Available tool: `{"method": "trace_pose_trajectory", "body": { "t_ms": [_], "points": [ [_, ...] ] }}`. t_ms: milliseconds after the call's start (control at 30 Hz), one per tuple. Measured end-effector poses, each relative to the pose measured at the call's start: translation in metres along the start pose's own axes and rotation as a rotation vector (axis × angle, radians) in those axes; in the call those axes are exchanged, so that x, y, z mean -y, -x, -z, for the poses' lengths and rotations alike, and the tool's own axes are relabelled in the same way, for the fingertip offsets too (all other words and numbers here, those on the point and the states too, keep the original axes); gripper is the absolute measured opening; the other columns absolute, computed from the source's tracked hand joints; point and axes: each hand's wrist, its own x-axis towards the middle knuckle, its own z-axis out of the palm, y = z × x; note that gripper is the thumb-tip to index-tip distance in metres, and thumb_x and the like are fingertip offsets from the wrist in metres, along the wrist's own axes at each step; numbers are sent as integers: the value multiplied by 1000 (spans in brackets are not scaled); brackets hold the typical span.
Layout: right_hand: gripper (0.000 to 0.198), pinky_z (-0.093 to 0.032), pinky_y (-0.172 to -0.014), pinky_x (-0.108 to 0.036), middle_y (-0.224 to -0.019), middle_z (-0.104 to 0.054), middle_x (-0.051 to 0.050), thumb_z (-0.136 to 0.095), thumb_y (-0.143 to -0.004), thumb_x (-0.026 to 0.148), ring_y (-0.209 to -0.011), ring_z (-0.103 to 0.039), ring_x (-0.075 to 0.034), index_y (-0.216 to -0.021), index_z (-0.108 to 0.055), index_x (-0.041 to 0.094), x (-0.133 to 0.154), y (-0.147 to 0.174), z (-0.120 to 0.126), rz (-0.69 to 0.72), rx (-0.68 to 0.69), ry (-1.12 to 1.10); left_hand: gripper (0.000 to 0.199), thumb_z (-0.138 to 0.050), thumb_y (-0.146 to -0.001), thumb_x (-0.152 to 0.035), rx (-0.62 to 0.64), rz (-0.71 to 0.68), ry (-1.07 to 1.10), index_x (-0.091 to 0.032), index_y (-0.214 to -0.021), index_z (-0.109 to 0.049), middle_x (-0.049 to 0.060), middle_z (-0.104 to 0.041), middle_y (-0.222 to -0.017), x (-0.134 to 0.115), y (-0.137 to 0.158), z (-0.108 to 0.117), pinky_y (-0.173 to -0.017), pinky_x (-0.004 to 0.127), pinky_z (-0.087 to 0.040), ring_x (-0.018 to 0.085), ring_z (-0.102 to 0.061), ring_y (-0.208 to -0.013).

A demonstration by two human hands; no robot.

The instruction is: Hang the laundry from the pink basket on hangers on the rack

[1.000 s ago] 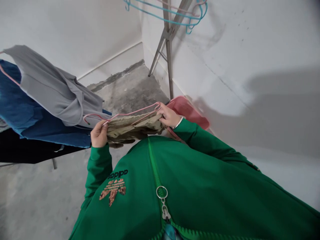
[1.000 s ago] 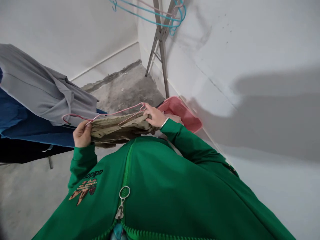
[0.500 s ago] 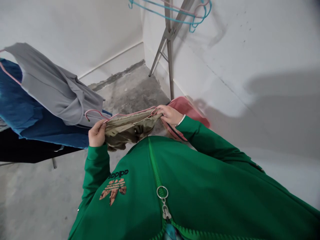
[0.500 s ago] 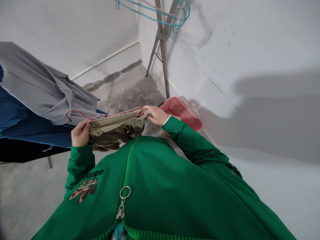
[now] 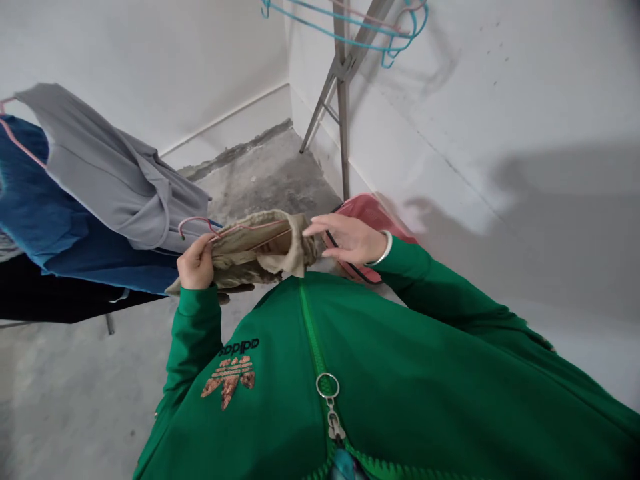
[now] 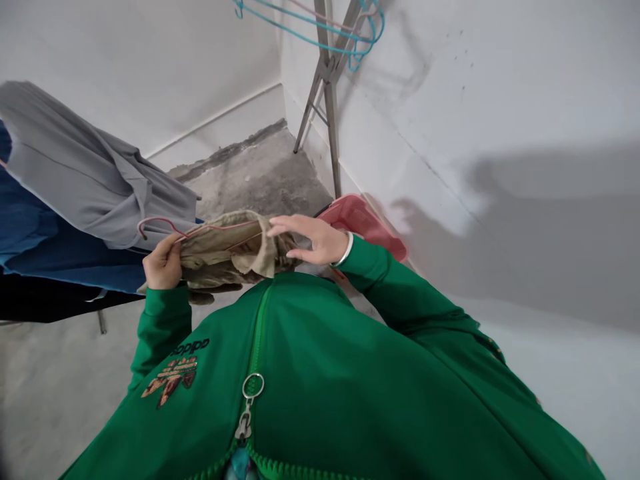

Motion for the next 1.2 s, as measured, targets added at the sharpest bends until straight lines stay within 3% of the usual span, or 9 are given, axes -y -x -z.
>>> {"method": "trace_pose_trajectory", "body": {
  "t_ms": [133,267,367,433,567,767,900,1000,1200],
  "points": [
    [55,-46,-101,-47,-129,-61,-13,-51,-95,44,-115,-59,-26,-143,-40,21,-4,-11,7,-93,-176,254,28,-55,-90,-36,-18,-95,67,-18,-99,-74,5,-75,-94,-10,-5,-4,-84,29,-55,20,-71,-88],
    [51,-41,-101,-51,-127,-62,-16,-50,-94,49,-118,-53,-32,-132,-54,15,-37,-18,-2,-89,-13,480,30,-53,-91,-37,22,-130,74,-19,-103,-73,6,-75,-99,-19,-7,-5,-88,32,-55,21,-71,-93],
    [35,-43,-92,-44,-104,-68,-14,-42,-97,40,-104,-57,-28,-106,-65,15,-51,-20,-16,-34,76,568,32,-49,-92,-38,96,-165,47,-20,-106,-72,5,-74,-103,-24,-7,-8,-90,31,-54,21,-70,-95],
    [35,-43,-83,-38,-91,-67,-12,-37,-99,36,-93,-57,-25,-95,-65,15,-51,-21,-25,-30,73,603,34,-46,-92,-38,156,-181,28,-20,-108,-70,5,-74,-105,-23,-6,-12,-90,31,-54,21,-69,-96],
    [36,-39,-68,-33,-86,-64,-10,-33,-101,33,-79,-55,-21,-92,-62,15,-40,-25,-35,-85,-33,667,43,-43,-92,-38,213,-152,-21,-16,-124,-60,10,-71,-114,-10,-5,-22,-91,32,-54,23,-68,-103],
    [33,-36,-66,-32,-81,-62,-9,-35,-100,33,-74,-54,-21,-86,-61,17,-31,-33,-45,-80,-40,746,55,-44,-87,-25,351,-134,-60,-12,-140,-40,14,-66,-120,-7,1,-30,-87,35,-55,23,-68,-100],
    [30,-38,-67,-32,-82,-63,-8,-38,-99,32,-77,-55,-21,-86,-61,18,-34,-33,-37,-49,-7,732,62,-44,-80,-15,389,-219,-31,-11,-141,-36,16,-58,-132,-10,3,-37,-99,37,-50,25,-61,-117],
    [29,-40,-68,-31,-84,-65,-9,-38,-99,31,-79,-58,-22,-90,-62,18,-38,-30,-24,-45,-75,746,70,-45,-69,-9,368,-241,-87,-6,-139,-39,21,-54,-132,1,4,-39,-106,43,-44,30,-53,-124],
    [31,-44,-66,-32,-80,-65,-8,-38,-98,30,-75,-59,-22,-90,-65,17,-40,-23,-8,-7,-159,776,63,-53,-58,-8,156,-32,-339,-8,-121,-55,22,-57,-114,10,10,-27,-94,47,-47,36,-55,-112]
  ]
}}
